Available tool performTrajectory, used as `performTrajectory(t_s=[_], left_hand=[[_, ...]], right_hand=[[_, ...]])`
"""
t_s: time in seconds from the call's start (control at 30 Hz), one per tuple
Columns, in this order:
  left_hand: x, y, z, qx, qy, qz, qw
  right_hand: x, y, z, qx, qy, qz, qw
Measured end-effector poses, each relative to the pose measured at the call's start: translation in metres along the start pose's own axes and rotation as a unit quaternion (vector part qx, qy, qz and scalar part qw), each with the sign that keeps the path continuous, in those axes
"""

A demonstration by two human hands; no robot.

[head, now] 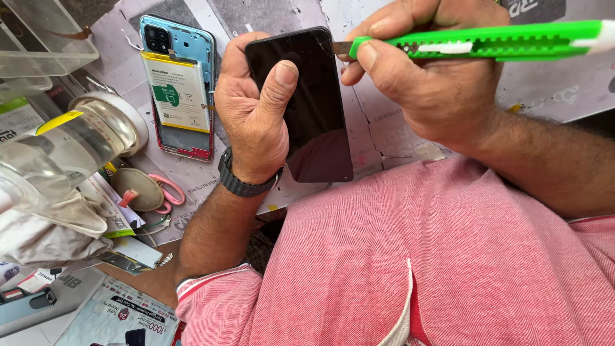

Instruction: The person uses a green utility knife to carefully scrape and pry along the edges of a smartphone screen. They rotate the phone to access different sides while maintaining steady pressure with the tool. The task appears to be part of a screen removal or repair process.

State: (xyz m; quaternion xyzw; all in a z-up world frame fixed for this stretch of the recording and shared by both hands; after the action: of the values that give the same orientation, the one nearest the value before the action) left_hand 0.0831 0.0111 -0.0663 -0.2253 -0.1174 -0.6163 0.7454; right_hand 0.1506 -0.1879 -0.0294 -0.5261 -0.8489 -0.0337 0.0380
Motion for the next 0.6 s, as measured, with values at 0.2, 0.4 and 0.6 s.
performTrajectory(t_s=[0.2, 0.4, 0.6], left_hand=[[-0.0032, -0.0014, -0.0026, 0.003, -0.007, 0.005, 1.000], [-0.0050, -0.0028, -0.0029, 0.016, -0.012, 0.005, 1.000], [-0.0062, -0.0010, -0.0032, 0.026, -0.030, 0.002, 0.999]], right_hand=[[0.0030, -0.0017, 0.0020, -0.022, -0.030, -0.010, 0.999], [0.0049, -0.0082, 0.0053, -0.011, -0.035, -0.013, 0.999], [0.0086, -0.0046, 0.0022, -0.030, -0.052, -0.025, 0.998]])
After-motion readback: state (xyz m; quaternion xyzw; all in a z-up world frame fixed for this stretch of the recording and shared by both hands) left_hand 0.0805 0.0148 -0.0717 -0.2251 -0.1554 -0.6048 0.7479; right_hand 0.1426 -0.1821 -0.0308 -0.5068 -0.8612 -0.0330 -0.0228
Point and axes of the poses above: each hand's wrist, its own y-axis towards the middle knuckle, its own x-axis out of the palm, z = x × y, the point moved 8 cm from there along y, towards the middle knuckle, and after that the axes turned 8 degrees about -y, right-handed, at the moved point
